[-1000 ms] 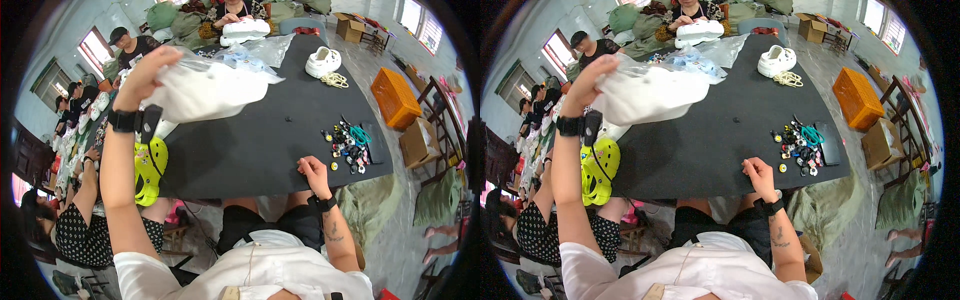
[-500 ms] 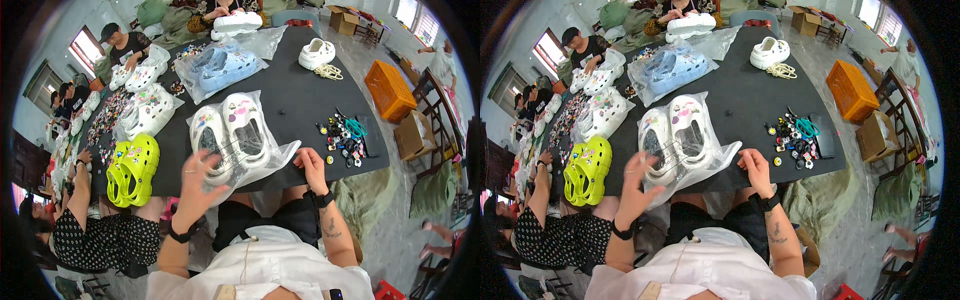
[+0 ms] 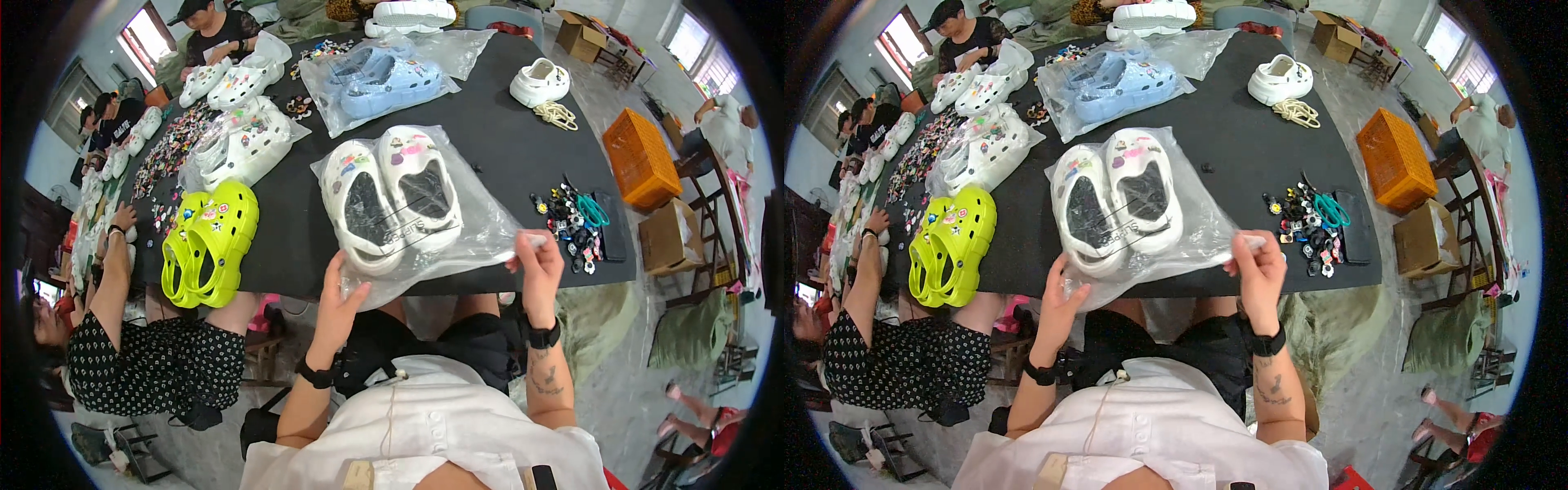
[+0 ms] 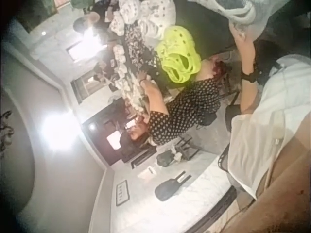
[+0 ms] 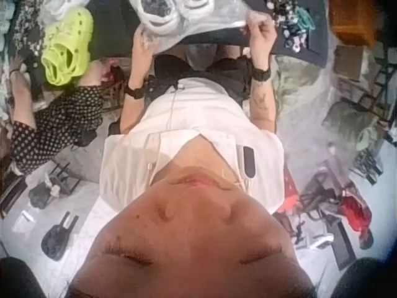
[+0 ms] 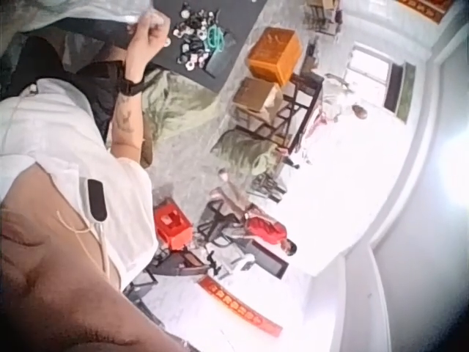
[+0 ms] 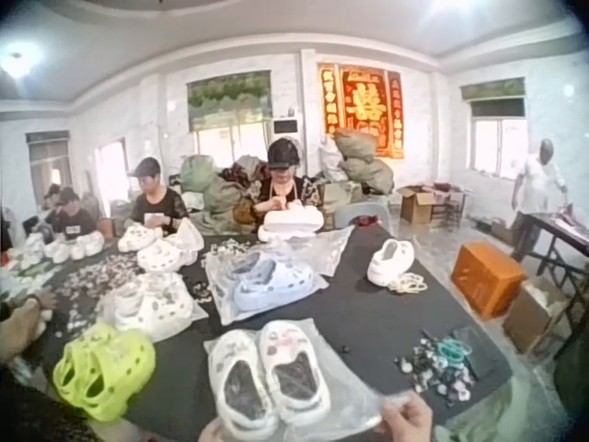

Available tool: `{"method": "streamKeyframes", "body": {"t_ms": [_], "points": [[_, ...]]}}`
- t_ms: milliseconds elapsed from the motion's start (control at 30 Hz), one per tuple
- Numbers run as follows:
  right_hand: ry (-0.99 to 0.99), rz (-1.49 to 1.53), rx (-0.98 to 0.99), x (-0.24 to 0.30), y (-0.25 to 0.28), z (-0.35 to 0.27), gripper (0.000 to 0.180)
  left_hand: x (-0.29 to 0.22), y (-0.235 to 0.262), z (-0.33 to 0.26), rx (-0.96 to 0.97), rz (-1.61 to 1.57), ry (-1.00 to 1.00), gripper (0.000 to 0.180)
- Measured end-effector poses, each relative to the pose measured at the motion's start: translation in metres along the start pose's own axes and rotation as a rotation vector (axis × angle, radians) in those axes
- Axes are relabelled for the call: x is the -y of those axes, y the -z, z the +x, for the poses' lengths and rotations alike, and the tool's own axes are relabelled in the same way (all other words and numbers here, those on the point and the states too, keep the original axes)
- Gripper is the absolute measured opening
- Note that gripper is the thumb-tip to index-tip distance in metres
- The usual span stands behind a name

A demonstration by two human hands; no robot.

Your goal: Decorate clogs by attaching plastic charms to the holes in the upper.

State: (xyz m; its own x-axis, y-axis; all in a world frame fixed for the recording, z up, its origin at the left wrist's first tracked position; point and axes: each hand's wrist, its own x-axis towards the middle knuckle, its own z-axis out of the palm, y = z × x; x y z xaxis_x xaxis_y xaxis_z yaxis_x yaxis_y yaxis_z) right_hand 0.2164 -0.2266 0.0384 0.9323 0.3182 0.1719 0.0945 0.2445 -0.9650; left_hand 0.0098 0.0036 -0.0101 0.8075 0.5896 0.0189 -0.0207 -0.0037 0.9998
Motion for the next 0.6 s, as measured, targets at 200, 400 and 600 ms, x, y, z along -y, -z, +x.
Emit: {"method": "streamKeyframes", "body": {"t_ms": [200,400,600], "points": [[-0.003,-0.068,-0.101,0.012,0.036,-0.034,0.008,0.001,-0.014,0.008,0.1,0.054,-0.053,0.067],[-0.099,-0.092,-0.084,0.001,0.057,-0.045,0.011,-0.013,-0.006,-0.012,0.061,-0.134,0.273,0.046],[0.126,-0.298,-0.22,0.014,0.039,-0.05,0.006,0.001,0.03,-0.034,0.182,-0.22,0.463,0.013]]}}
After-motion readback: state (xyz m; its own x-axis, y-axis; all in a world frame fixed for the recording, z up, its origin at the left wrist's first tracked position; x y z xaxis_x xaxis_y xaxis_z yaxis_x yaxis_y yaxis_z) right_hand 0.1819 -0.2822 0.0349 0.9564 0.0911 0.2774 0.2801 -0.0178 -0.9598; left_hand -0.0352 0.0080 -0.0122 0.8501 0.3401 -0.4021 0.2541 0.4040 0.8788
